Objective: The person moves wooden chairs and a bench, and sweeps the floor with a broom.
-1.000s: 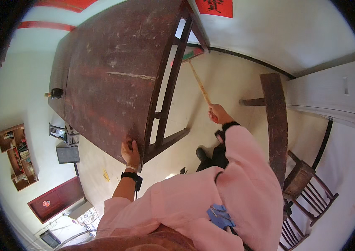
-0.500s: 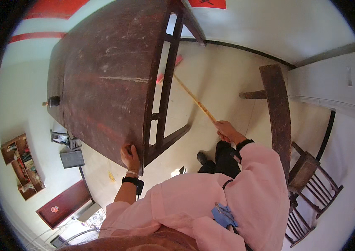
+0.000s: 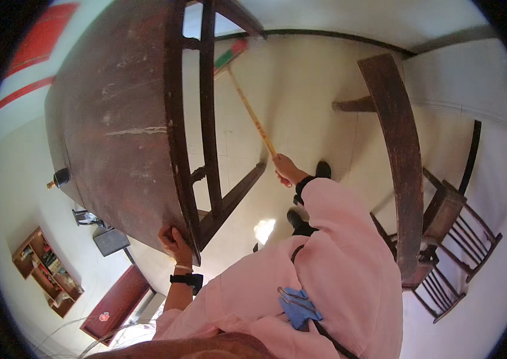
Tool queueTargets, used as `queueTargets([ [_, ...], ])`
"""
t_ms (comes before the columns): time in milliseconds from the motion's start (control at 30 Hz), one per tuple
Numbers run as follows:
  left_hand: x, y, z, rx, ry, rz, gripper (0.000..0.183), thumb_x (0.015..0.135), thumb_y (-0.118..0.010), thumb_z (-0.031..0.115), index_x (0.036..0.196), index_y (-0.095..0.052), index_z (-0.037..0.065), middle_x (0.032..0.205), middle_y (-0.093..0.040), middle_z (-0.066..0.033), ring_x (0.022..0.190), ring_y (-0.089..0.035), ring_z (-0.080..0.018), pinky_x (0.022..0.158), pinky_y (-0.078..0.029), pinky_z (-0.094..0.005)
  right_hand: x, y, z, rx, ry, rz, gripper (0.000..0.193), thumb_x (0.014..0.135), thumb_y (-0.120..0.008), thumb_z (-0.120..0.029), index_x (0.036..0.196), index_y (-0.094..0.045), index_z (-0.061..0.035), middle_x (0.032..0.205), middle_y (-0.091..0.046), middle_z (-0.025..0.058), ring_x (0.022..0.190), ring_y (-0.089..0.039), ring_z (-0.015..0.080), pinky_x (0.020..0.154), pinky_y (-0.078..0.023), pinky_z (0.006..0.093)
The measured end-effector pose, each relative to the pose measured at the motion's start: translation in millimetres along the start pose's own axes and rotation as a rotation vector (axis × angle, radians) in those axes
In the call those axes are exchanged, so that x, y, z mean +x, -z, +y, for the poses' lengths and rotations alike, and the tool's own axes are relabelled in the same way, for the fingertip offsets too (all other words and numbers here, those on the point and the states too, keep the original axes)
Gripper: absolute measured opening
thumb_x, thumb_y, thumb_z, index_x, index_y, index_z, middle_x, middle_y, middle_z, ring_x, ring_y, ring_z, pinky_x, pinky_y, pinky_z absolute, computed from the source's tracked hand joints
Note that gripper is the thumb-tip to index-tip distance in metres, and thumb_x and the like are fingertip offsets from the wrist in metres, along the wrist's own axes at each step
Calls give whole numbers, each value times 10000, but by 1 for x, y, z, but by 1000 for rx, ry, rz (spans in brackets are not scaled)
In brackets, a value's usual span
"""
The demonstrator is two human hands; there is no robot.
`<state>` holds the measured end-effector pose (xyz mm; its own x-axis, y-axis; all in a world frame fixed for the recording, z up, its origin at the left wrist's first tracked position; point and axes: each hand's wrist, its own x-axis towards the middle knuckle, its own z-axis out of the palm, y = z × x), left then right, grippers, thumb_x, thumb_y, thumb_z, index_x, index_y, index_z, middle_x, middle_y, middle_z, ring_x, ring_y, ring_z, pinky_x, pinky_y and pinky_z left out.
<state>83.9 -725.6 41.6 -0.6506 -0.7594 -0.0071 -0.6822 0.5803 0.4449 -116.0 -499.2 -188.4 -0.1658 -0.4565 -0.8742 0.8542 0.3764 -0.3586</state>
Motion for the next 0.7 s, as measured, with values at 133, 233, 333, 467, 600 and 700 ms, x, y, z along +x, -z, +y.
queueTargets([
  [133, -1, 1, 9, -39, -79, 51, 178, 804, -465, 166, 912, -421, 32, 721, -441, -36, 617, -409, -114, 552, -355, -233, 0, 6, -24, -156, 35, -101, 291, 821, -313, -360, 830, -419, -89, 502, -355, 6, 311, -300, 108, 258, -236, 241],
  [233, -2, 1, 14, -93, -34, 72, 172, 792, -480, 162, 888, -432, 28, 723, -441, -40, 592, -401, -119, 527, -345, -239, 17, 0, -43, -270, 73, -103, 264, 816, -348, -323, 787, -440, -77, 492, -382, 19, 305, -322, 103, 254, -249, 251],
  [333, -5, 1, 20, -170, 73, 35, 188, 801, -463, 170, 919, -410, 33, 748, -434, -37, 632, -396, -112, 562, -345, -233, 59, -17, -82, -288, 142, -123, 219, 798, -396, -277, 752, -445, -69, 487, -393, 23, 308, -325, 99, 264, -257, 255],
  [467, -1, 3, 25, -11, 6, 36, 192, 808, -452, 171, 933, -397, 38, 760, -429, -37, 661, -390, -112, 590, -344, -228, 122, -41, -153, 70, 189, -123, 178, 763, -467, -233, 681, -411, -86, 507, -403, 12, 355, -348, 90, 300, -276, 238],
  [600, -7, 4, 7, -75, 51, 59, 176, 807, -448, 162, 923, -402, 38, 755, -426, -36, 658, -387, -108, 585, -341, -226, 116, -28, -144, 76, 159, -127, 169, 782, -446, -251, 786, -393, -90, 518, -405, 11, 361, -360, 88, 306, -292, 229],
  [700, -6, 3, 10, -42, 41, 28, 172, 807, -448, 161, 920, -403, 40, 759, -426, -34, 660, -385, -106, 594, -342, -221, 79, 7, -73, 47, 91, -119, 210, 801, -423, -269, 901, -385, -89, 513, -401, 11, 346, -358, 88, 294, -297, 229],
])
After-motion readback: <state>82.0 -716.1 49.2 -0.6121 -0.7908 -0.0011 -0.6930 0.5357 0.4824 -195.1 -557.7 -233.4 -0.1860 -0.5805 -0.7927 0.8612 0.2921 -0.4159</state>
